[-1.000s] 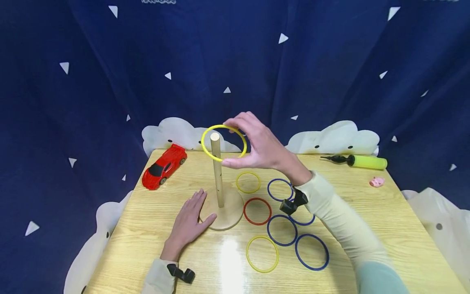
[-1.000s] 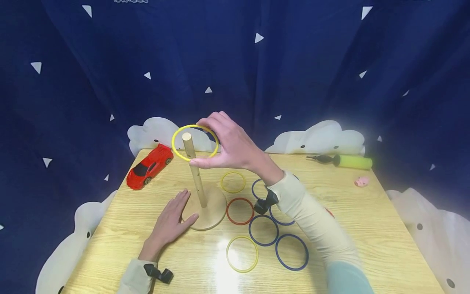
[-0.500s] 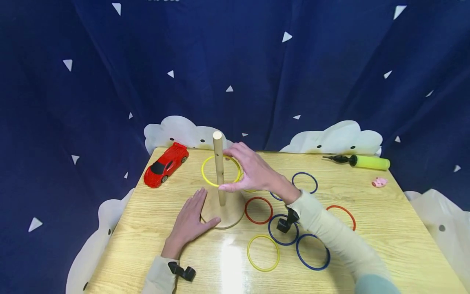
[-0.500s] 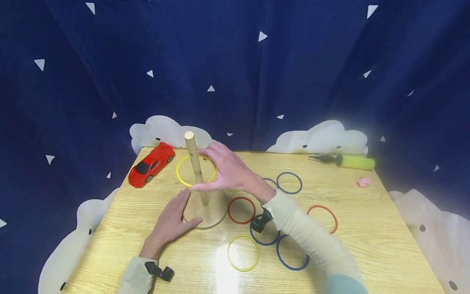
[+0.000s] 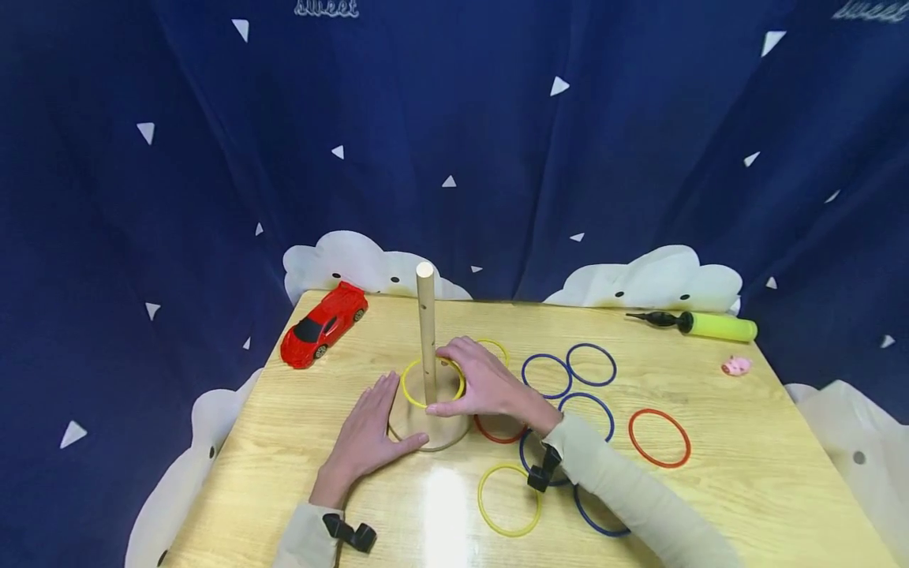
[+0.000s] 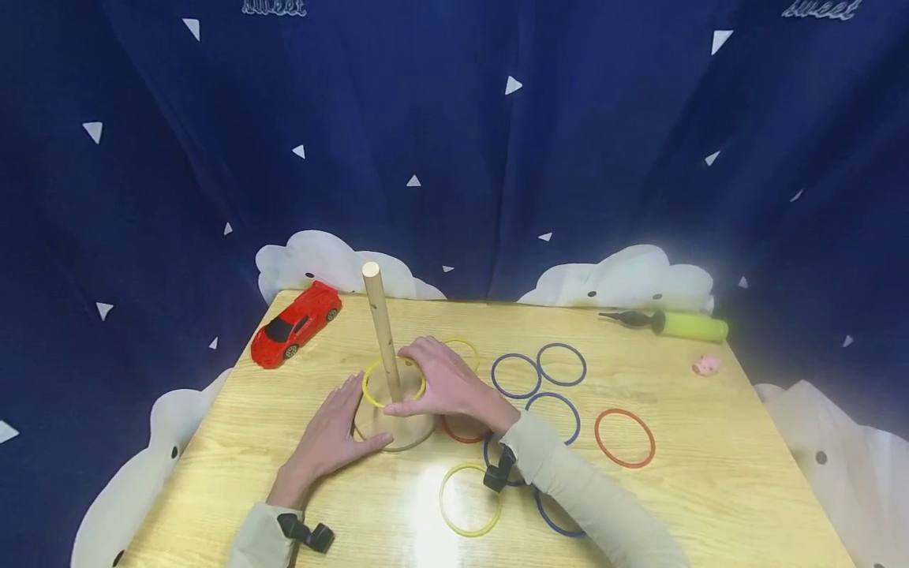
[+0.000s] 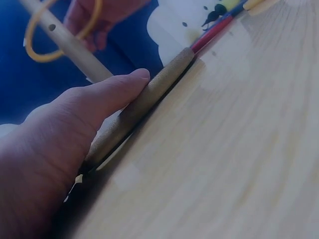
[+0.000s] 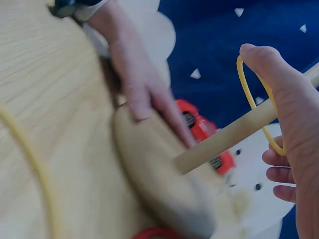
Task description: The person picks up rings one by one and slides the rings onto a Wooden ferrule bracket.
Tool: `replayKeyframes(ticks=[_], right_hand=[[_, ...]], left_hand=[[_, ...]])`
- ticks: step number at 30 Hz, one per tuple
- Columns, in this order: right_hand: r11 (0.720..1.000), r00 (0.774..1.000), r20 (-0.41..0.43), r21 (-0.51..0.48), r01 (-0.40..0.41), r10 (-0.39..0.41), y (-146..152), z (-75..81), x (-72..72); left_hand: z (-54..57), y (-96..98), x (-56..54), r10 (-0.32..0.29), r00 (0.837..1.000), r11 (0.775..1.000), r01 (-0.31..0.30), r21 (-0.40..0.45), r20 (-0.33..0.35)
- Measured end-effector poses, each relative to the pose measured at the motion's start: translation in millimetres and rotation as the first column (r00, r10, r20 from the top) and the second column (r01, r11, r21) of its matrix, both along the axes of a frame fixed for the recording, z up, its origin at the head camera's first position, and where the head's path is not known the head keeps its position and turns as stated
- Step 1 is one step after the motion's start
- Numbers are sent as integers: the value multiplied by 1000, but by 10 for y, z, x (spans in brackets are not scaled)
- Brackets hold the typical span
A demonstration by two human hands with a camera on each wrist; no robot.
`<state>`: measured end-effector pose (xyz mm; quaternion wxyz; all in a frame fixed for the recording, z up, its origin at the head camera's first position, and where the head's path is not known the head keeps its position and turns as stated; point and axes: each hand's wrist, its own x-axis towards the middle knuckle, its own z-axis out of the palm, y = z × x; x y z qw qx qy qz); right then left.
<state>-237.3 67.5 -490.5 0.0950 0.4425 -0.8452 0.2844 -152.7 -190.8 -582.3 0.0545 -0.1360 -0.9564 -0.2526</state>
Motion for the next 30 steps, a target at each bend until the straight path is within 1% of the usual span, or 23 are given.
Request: replayKeyframes(ticks=[3, 5, 9, 12, 16, 22, 28, 30], right_hand=[[999, 1000, 19, 41, 24, -25, -21, -192, 30], [997, 999, 16, 72, 33, -35, -37, -303, 37], [988, 999, -2, 146, 44, -44, -49, -472, 43], [979, 998, -33, 196, 58, -52, -52, -554, 27], [971, 996, -60, 229, 72, -60, -41, -619, 4], [967, 996, -69, 244, 72, -57, -34, -663, -4], [969, 996, -66, 238, 74, -60, -34, -678, -8], [972, 997, -43, 227, 66, -57, -17, -673, -3]], left_hand=[[-17, -17, 24, 5, 1000, 1000, -5, 1, 9], [-23, -25, 32, 4, 1000, 1000, -4, 1, 4], [-37, -24, 42, -4, 1000, 1000, 4, -11, -12], [-35, -12, 38, -4, 1000, 1000, 4, -16, -14], [-26, 3, 20, -3, 1000, 1000, 3, -15, -1], [-19, 9, 12, -1, 1000, 1000, 1, -15, 9], [9, 16, 9, -4, 1000, 1000, 4, -4, 16], [15, 18, 10, -5, 1000, 1000, 5, -3, 18]])
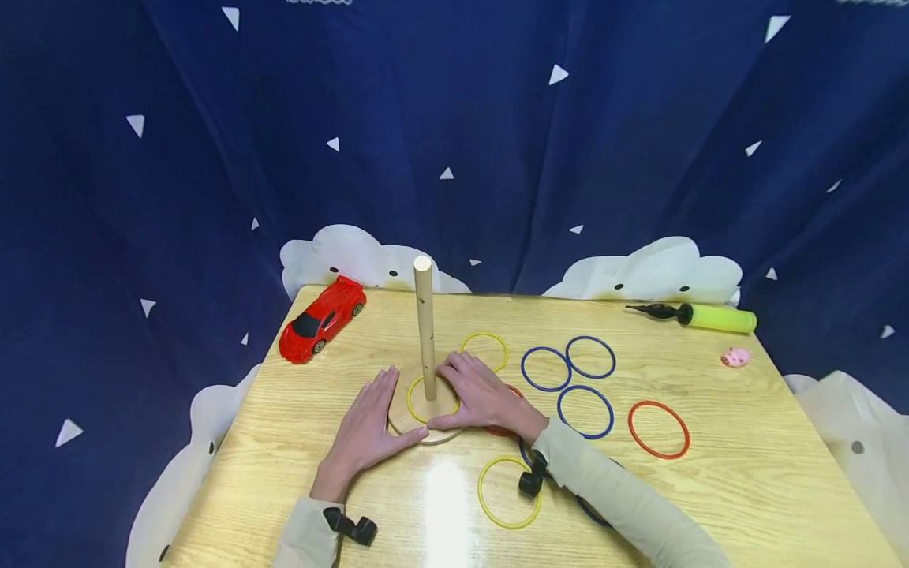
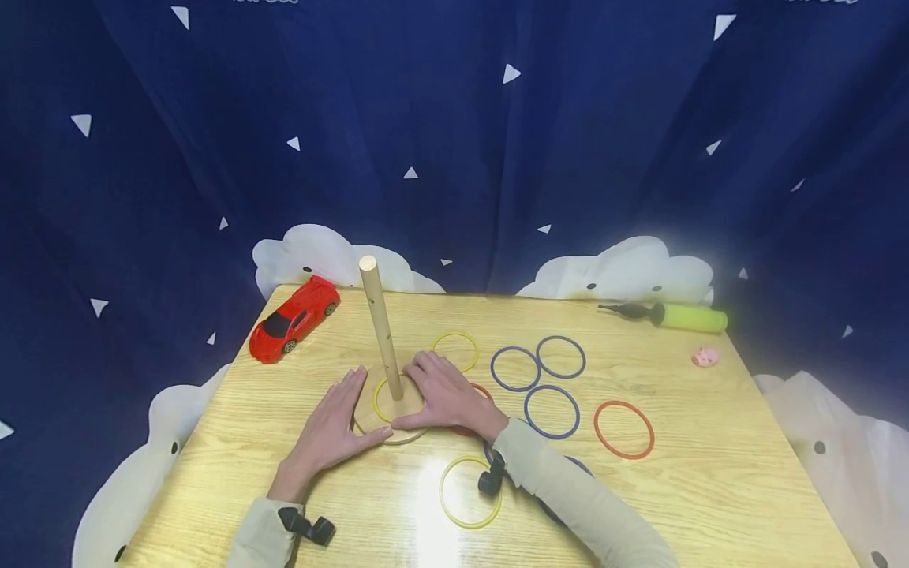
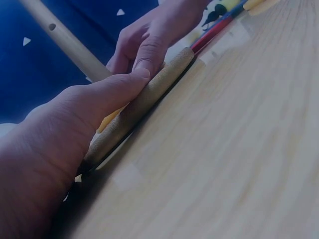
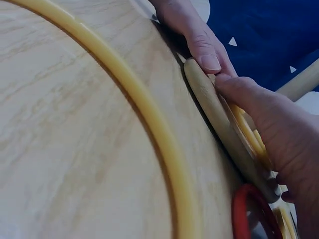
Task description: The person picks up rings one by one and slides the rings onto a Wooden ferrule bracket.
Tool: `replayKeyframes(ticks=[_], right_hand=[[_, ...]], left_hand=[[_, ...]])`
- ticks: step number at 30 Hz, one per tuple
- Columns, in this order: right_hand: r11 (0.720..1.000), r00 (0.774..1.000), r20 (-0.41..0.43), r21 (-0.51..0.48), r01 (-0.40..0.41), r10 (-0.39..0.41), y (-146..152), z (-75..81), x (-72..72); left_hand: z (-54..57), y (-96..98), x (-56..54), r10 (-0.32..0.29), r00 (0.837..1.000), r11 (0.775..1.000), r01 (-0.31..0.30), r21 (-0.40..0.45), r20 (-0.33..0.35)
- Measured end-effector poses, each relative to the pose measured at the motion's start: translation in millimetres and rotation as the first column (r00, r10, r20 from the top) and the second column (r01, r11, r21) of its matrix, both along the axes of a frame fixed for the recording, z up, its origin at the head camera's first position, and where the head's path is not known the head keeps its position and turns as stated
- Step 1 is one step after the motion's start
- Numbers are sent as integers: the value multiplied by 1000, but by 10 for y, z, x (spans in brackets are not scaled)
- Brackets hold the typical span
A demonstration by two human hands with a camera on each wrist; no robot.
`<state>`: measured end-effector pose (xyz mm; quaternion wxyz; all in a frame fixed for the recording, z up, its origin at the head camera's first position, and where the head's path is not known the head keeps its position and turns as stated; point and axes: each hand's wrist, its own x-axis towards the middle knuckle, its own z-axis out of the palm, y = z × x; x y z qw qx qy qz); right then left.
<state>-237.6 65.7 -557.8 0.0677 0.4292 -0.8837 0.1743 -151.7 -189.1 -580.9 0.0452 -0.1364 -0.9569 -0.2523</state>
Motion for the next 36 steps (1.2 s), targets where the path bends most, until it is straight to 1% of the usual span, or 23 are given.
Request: replayKeyframes(ticks=[3, 7, 9, 12, 15, 19, 23, 26, 28, 33, 36], right_hand=[[999, 998, 62, -34, -5, 7, 49, 25, -5], [997, 989, 150, -81, 9, 3, 164, 70, -29], [995, 986, 168, -99, 20, -3, 228, 91, -47], [990, 986, 168, -135, 39, -16, 319, 118, -80], [985, 988, 146, -158, 62, -38, 396, 124, -123], [980, 988, 142, -177, 86, -61, 482, 118, -165], [976, 986, 142, -186, 109, -83, 555, 131, -208], [975, 983, 138, -172, 144, -120, 607, 138, -274], [974, 977, 146, -146, 175, -154, 641, 136, -324], [962, 948, 172, -21, 274, -266, 732, 89, -457], [951, 935, 177, 27, 308, -308, 784, 43, -505]], left_hand=[[6, 0, -5, 0, 1000, 1000, 0, 1, 8], [4, -1, -9, 2, 1000, 1000, -2, 0, 19], [-1, -3, -10, 3, 1000, 1000, -3, -2, 15], [-9, -6, -19, 3, 1000, 1000, -2, -6, 5], [-12, -12, -30, 2, 1000, 1000, -2, -8, 3], [-4, -17, -32, 2, 1000, 1000, -2, -4, 15], [-7, -12, -38, 2, 1000, 1000, -2, -4, 8], [-13, -11, -46, 0, 1000, 1000, 0, -10, 2], [-8, -16, -46, -3, 1000, 1000, 3, -9, 8], [12, -26, -45, 7, 1000, 1000, -7, 10, 15], [7, -16, -30, 9, 1000, 1000, -9, 17, 21]])
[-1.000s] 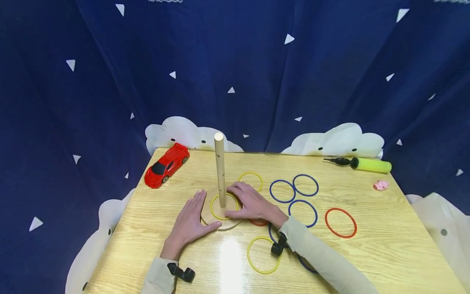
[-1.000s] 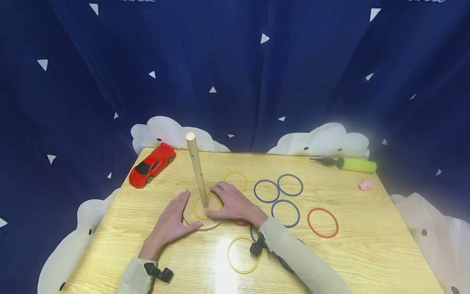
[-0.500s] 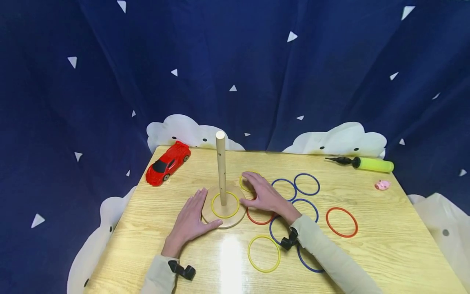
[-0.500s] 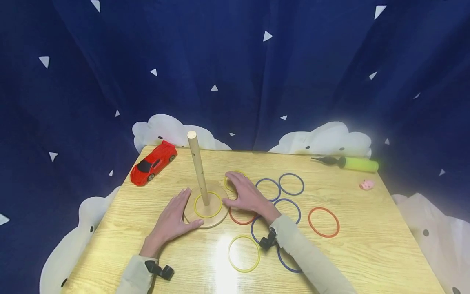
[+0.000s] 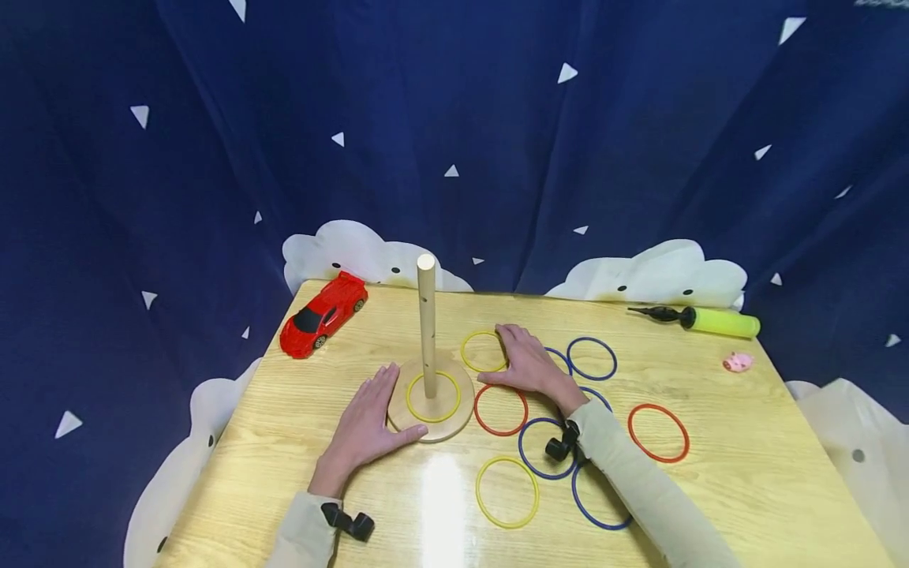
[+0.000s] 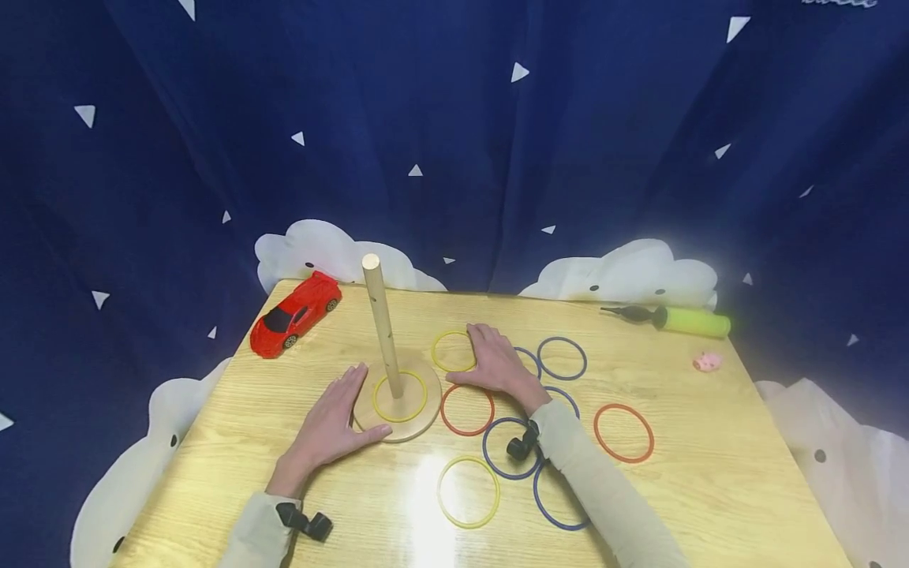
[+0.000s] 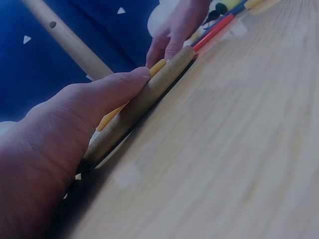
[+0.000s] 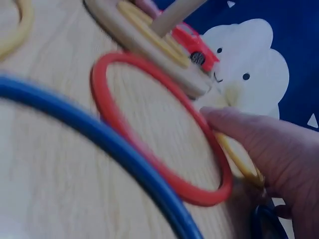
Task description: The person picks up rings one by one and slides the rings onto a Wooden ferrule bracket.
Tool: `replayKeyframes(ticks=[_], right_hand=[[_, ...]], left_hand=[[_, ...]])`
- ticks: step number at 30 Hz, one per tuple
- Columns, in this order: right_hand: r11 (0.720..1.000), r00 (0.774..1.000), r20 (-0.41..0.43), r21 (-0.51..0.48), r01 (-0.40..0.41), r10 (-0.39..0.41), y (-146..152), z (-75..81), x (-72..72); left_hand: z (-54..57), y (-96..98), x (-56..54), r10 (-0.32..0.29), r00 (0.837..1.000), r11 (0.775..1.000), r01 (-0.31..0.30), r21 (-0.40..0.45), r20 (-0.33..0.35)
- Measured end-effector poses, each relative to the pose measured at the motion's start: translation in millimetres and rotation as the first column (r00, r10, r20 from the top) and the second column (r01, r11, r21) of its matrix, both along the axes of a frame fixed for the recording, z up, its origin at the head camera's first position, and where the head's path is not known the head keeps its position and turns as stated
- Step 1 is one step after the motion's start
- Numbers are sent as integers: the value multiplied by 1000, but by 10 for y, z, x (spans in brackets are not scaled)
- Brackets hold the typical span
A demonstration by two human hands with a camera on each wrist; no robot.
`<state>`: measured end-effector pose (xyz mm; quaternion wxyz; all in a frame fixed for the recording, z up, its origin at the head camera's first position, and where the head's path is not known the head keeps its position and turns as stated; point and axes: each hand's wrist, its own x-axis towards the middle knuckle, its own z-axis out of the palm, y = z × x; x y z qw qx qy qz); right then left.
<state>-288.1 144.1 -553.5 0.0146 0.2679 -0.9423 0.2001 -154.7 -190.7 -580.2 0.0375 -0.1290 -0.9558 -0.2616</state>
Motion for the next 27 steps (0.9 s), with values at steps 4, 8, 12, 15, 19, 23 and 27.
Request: replayKeyframes(ticks=[4, 8, 12, 15, 19, 23, 27], right_hand=[[1000, 1000, -6, 18, 18, -18, 36, -56, -22], [999, 999, -7, 26, 33, -33, 52, -86, -34], [999, 999, -1, 24, 40, -40, 59, -106, -52], [1000, 999, -17, 1, 28, -28, 56, -116, -72], [999, 999, -53, -31, 6, -8, 44, -126, -99], [1000, 996, -90, -25, 3, -5, 31, -138, -116], [1000, 992, -129, -9, 5, -6, 21, -145, -126]], left_hand=[[-15, 14, 16, -8, 1000, 1000, 8, -2, 24], [-27, 31, 10, -10, 1000, 1000, 11, -7, 28], [-33, 33, -4, -7, 1000, 1000, 7, -20, 25], [-36, 26, -7, -2, 1000, 1000, 3, -20, 23], [-39, 12, -2, 2, 1000, 1000, -2, -14, 12], [-41, 1, 2, -1, 1000, 1000, 1, -13, -5], [-45, -7, -3, -2, 1000, 1000, 2, -19, -11]])
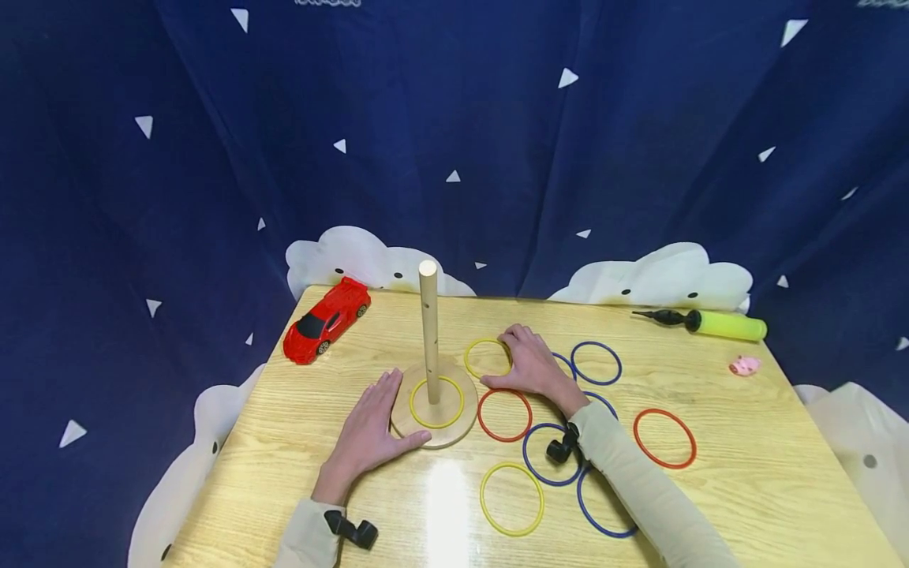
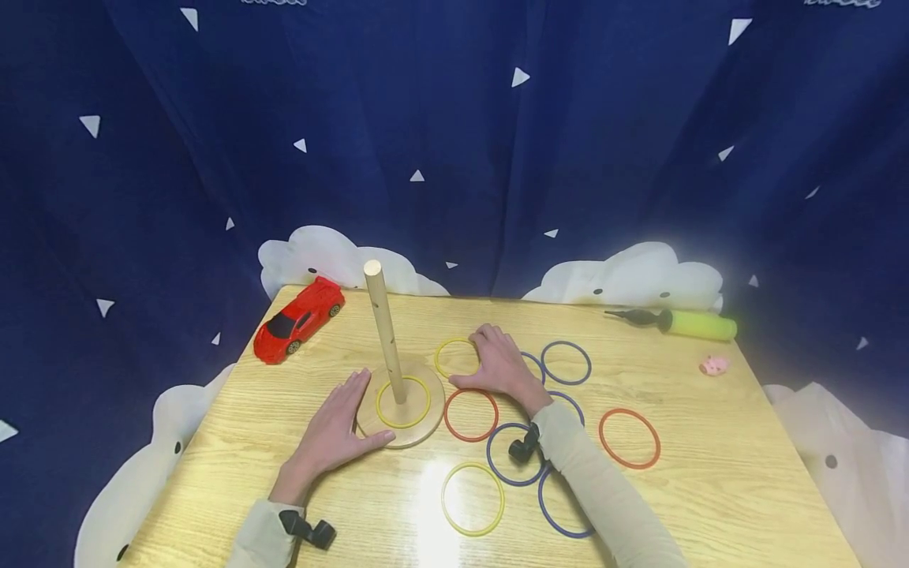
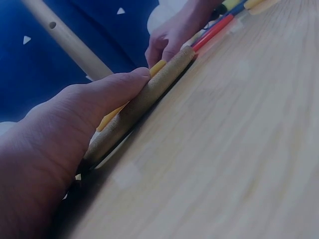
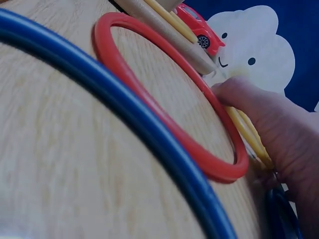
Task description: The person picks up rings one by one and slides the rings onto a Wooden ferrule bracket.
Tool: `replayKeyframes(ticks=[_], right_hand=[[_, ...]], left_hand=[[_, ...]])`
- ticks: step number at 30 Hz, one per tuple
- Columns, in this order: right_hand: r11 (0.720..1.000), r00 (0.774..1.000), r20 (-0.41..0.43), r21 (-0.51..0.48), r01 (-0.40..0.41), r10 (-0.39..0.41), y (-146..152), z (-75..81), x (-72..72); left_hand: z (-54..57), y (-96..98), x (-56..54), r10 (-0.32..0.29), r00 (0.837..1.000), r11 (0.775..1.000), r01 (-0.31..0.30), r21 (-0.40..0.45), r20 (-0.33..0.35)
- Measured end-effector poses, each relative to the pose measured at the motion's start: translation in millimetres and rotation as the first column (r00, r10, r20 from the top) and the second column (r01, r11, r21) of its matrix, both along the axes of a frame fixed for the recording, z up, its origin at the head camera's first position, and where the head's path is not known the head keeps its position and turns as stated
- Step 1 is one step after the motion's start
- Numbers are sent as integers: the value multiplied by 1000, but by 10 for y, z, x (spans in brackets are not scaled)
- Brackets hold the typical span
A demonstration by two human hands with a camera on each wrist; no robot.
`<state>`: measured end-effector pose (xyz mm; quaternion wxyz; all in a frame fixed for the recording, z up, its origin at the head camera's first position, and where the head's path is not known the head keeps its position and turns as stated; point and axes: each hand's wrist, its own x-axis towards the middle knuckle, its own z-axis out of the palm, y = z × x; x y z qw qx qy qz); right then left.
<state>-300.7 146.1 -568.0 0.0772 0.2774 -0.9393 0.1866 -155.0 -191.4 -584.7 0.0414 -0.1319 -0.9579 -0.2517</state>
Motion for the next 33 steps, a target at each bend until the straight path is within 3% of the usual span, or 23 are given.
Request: replayKeyframes(ticks=[7, 18, 23, 33], right_hand=[[1000, 999, -36, 7, -16, 16, 13, 8, -8], [999, 1000, 11, -50, -15, 16, 69, 125, 16], [994, 999, 23, -102, -23, 26, 95, 322, 62], [966, 992, -84, -233, -116, 99, 178, 879, 125]], left_hand=[[7, 12, 7, 3, 1000, 1000, -3, 8, 3], [2, 14, 2, 6, 1000, 1000, -6, 8, 10], [2, 3, -3, 6, 1000, 1000, -6, 6, 12], [1, 6, 0, 1, 1000, 1000, -1, -7, 15]])
